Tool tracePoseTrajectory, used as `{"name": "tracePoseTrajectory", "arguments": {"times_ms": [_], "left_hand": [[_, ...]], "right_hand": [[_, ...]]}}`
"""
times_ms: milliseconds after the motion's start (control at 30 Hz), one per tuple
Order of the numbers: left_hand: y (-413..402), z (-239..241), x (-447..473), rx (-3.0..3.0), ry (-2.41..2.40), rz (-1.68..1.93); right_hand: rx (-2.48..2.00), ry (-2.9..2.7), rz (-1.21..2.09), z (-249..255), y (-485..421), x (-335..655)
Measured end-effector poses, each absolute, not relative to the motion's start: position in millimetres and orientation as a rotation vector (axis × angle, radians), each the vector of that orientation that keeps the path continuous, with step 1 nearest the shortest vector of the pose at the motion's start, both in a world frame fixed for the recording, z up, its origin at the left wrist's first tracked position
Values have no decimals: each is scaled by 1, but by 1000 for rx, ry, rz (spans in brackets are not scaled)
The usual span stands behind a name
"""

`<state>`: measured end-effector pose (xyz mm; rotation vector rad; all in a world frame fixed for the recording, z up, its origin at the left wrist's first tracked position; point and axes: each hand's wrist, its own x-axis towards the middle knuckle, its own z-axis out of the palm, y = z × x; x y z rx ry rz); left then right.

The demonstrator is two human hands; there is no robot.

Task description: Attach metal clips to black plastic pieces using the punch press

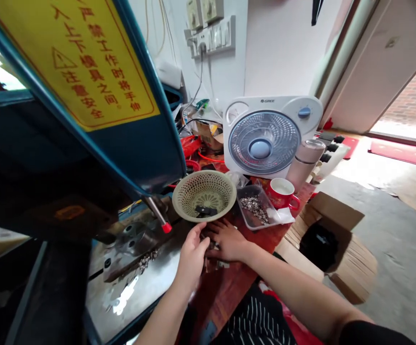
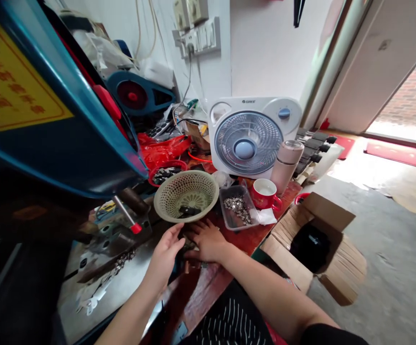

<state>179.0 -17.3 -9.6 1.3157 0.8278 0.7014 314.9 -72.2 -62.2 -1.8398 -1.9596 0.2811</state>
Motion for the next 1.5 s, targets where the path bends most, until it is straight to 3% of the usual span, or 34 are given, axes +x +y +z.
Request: {"name": "tracePoseTrajectory", "arguments": {"times_ms": [133, 333, 433, 533, 700, 1033, 1500], "left_hand": [[-36, -24, 167, 1342, 797, 626], [-72, -55, 147, 1795, 810, 567], [-73, -58, 157, 1569, 820, 606], [-59, -46, 179, 1116, 830, 623], [-23, -20, 206, 957, 863, 629], [-4, 12, 230, 870, 754, 964], [3, 33, 229, 827, 752, 839]], "right_hand": [[-1760, -2010, 324, -63, -87, 318], [-2070, -1695, 206, -67, -94, 316], [-2177, -1611, 189, -72, -83, 313], [-2226, -1605, 219, -76, -75, 312], [-2230, -1604, 220, -75, -77, 309], [-2224, -1558, 270, -71, -49, 313], [-2218, -1599, 302, -69, -57, 320]]}}
